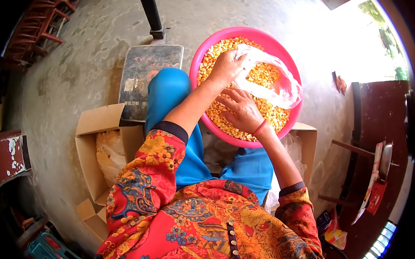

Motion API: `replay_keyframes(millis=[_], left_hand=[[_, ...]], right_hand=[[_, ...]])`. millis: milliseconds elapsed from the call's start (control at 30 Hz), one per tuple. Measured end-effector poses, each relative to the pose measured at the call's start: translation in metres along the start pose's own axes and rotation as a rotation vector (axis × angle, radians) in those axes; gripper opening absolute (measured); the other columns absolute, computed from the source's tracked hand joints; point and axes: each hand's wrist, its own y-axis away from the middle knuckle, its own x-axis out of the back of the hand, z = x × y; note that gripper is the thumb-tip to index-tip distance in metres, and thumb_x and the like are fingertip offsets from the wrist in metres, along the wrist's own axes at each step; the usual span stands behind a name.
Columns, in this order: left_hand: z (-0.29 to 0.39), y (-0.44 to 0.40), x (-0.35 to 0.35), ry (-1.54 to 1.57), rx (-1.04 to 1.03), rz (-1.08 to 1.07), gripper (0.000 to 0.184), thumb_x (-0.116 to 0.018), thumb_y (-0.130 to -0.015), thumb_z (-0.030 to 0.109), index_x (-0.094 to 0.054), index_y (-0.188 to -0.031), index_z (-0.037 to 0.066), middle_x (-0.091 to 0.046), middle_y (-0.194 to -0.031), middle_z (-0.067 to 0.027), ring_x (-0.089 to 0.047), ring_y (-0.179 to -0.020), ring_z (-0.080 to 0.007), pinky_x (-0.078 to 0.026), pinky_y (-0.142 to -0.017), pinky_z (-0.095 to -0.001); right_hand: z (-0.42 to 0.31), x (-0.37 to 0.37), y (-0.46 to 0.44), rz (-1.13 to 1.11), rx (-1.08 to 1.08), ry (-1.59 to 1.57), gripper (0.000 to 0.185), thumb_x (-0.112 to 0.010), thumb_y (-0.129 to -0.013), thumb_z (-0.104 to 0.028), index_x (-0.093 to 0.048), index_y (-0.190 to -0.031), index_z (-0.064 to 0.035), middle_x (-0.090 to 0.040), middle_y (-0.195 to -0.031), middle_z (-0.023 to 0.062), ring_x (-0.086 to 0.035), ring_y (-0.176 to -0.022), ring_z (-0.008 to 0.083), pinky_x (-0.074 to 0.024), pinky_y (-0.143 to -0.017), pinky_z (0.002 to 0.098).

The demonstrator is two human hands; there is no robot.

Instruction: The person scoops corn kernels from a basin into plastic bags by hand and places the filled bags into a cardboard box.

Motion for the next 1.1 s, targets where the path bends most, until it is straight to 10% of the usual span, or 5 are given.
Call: replay_keyframes(millis=[567, 800, 1000, 1100], left_hand=[[0.000, 0.000, -0.001, 0.050, -0.074, -0.032, 0.028, -0.051, -0.089, 0.021, -0.057, -0.107, 0.000, -0.061, -0.084, -0.0019, -0.055, -0.070, -0.0055, -0.046, -0.059, -0.0213], [0.000, 0.000, 0.000, 0.044, -0.090, -0.045, 0.027, -0.050, -0.090, 0.020, -0.057, -0.108, 0.001, -0.060, -0.080, -0.0001, -0.053, -0.065, -0.0044, -0.045, -0.055, -0.0195], [0.002, 0.000, -0.002, 0.015, -0.052, -0.039, 0.026, -0.050, -0.090, 0.020, -0.057, -0.106, 0.001, -0.060, -0.079, 0.0002, -0.053, -0.063, -0.0042, -0.044, -0.054, -0.0190], [-0.001, -0.001, -0.002, 0.012, -0.045, -0.033, 0.025, -0.050, -0.090, 0.020, -0.058, -0.105, 0.002, -0.060, -0.079, 0.0005, -0.054, -0.063, -0.0047, -0.045, -0.054, -0.0193]], right_hand=[[0.030, 0.005, 0.025, -0.146, -0.129, 0.022, 0.011, -0.057, -0.079, -0.013, -0.055, -0.076, -0.0030, -0.053, -0.072, 0.0117, -0.055, -0.065, 0.0295, -0.0451, -0.060, 0.0363], [0.021, 0.037, 0.014, -0.103, -0.648, -0.869, 0.028, -0.047, -0.091, -0.024, -0.054, -0.072, -0.0046, -0.047, -0.060, -0.0013, -0.045, -0.052, 0.0053, -0.0341, -0.046, 0.0201], [0.027, 0.076, 0.006, 0.221, -0.545, -1.361, 0.030, -0.043, -0.093, -0.026, -0.050, -0.071, -0.0069, -0.045, -0.057, -0.0006, -0.035, -0.043, 0.0055, -0.0268, -0.039, 0.0195], [0.044, 0.090, -0.006, 0.462, -0.616, -1.131, 0.028, -0.044, -0.092, -0.024, -0.051, -0.072, -0.0066, -0.047, -0.059, -0.0003, -0.039, -0.044, 0.0061, -0.0303, -0.040, 0.0206]])
